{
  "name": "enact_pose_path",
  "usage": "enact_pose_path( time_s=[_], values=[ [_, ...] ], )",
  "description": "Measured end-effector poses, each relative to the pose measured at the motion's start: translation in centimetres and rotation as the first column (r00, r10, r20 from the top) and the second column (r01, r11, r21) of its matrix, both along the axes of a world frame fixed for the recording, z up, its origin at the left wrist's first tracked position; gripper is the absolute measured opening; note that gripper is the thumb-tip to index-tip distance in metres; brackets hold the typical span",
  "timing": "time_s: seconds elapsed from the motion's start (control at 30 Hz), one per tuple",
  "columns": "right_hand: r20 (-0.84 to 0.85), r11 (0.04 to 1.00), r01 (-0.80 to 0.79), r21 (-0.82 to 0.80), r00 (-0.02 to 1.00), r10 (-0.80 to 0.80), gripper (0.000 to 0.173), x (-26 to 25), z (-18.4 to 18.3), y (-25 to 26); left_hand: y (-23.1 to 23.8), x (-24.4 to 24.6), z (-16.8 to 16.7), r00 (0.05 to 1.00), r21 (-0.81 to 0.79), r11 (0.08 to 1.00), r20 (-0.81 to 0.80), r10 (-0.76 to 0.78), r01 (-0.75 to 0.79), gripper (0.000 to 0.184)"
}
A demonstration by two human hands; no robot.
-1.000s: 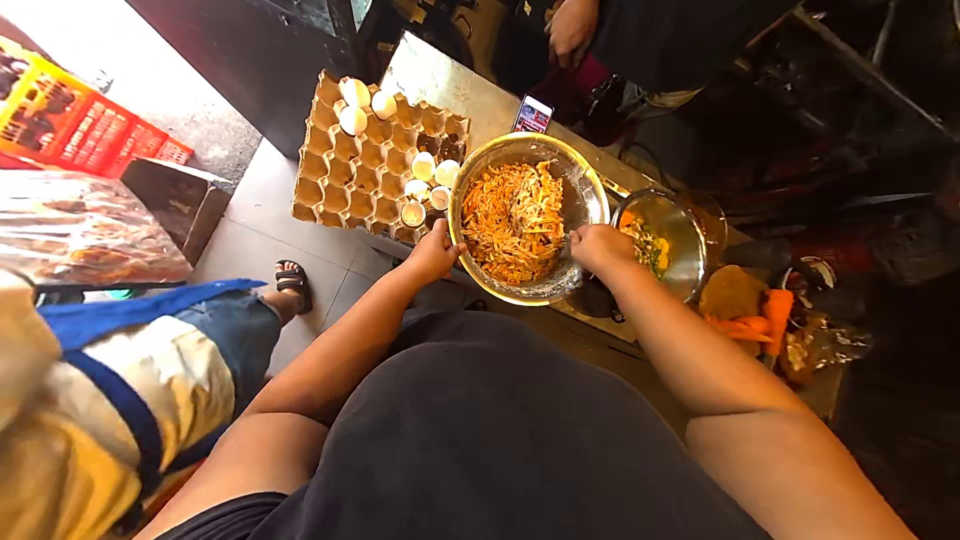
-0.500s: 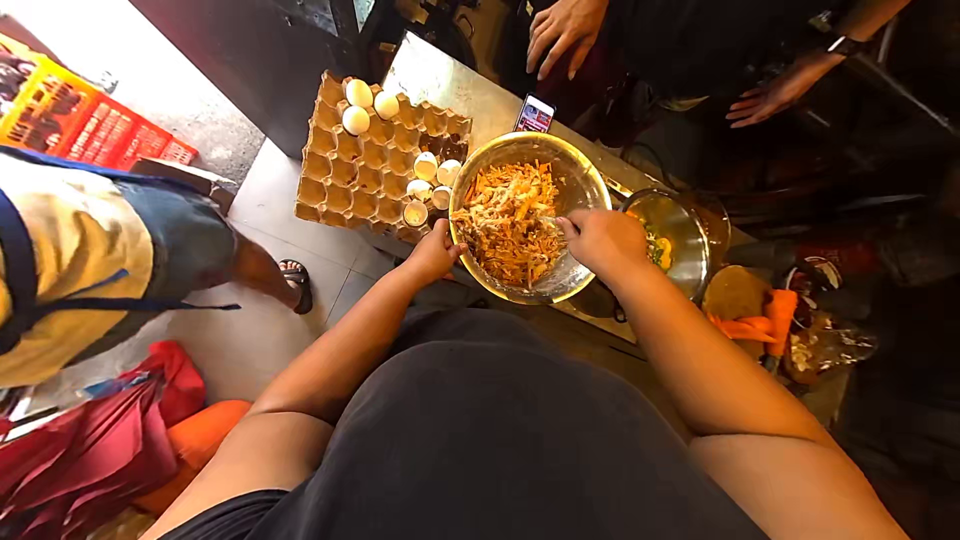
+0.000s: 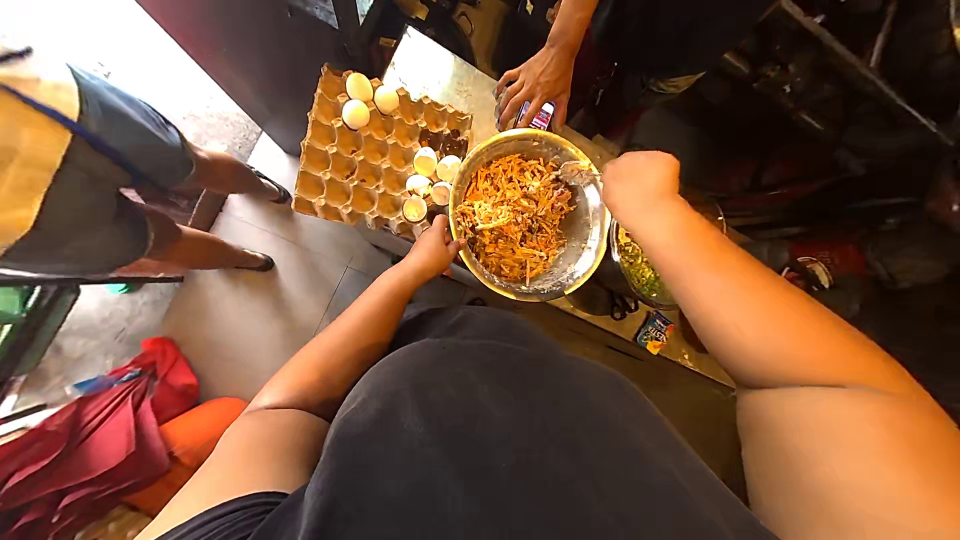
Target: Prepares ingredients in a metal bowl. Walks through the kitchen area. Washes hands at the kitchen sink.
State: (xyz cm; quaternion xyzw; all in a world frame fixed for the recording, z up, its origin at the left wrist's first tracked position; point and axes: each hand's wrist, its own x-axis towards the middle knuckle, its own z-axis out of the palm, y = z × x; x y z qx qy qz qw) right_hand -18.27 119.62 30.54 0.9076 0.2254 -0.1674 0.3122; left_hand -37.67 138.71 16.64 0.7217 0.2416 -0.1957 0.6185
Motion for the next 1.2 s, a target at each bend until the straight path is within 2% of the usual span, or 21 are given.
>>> enact_pose_path(
  time_s=[0.13, 0.23, 0.37, 0.5, 0.63, 0.73, 0.8, 0.9, 1.0, 1.1, 1.2],
  values=[
    [-0.08, 0.995, 0.029, 0.099, 0.997, -0.021, 0.024, 2.0, -5.3, -0.6, 0.0, 0.1, 0.0, 1.0, 0.024, 1.0, 0.005, -0.014, 0.014, 0.046],
    [-0.132, 0.982, -0.046, 0.183, 0.989, 0.071, 0.046, 3.8, -7.4, -0.4, -0.1, 0.1, -0.2, 1.0, 0.023, 1.0, 0.01, -0.002, 0.001, 0.047],
    [-0.244, 0.96, -0.087, 0.265, 0.957, 0.154, 0.046, 4.0, -8.2, -0.6, -0.1, 0.3, 0.2, 1.0, 0.013, 1.0, 0.023, 0.013, -0.013, 0.049],
    [-0.29, 0.945, -0.102, 0.311, 0.936, 0.197, 0.043, 2.1, -6.6, -2.5, -0.3, 0.1, 0.1, 0.999, -0.002, 0.999, 0.024, 0.036, -0.036, 0.049],
    [-0.209, 0.933, -0.194, 0.302, 0.942, 0.264, 0.041, 1.1, -2.2, -5.1, -0.1, 0.2, 0.1, 1.0, 0.003, 1.0, 0.02, 0.017, -0.018, 0.049],
    [-0.132, 0.93, -0.279, 0.24, 0.94, 0.316, 0.039, 0.9, 0.7, -4.8, -0.1, 0.2, 0.2, 1.0, 0.002, 1.0, 0.013, 0.003, -0.003, 0.048],
    [-0.089, 0.955, -0.247, 0.163, 0.961, 0.263, 0.037, 1.0, 0.5, -3.3, -0.1, 0.2, 0.3, 1.0, 0.002, 1.0, 0.003, -0.005, 0.005, 0.049],
    [-0.061, 0.994, -0.091, 0.062, 0.994, 0.095, 0.021, 0.8, -3.3, -1.5, -0.1, 0.2, 0.3, 1.0, 0.01, 1.0, 0.008, -0.006, 0.006, 0.05],
    [-0.104, 0.999, 0.019, 0.037, 0.994, -0.015, 0.02, -0.1, -6.1, -2.2, -0.1, 0.1, 0.2, 1.0, 0.006, 1.0, 0.011, 0.006, -0.006, 0.051],
    [-0.192, 0.998, 0.043, 0.036, 0.981, -0.036, 0.028, -1.4, -5.9, -4.6, -0.3, 0.0, -0.1, 0.999, -0.014, 0.999, 0.0, 0.033, -0.033, 0.052],
    [-0.311, 0.97, 0.213, 0.119, 0.935, -0.168, 0.037, -3.7, -6.1, -6.5, -0.5, 0.2, 0.0, 1.0, -0.036, 0.999, 0.0, 0.021, -0.021, 0.051]
  ],
)
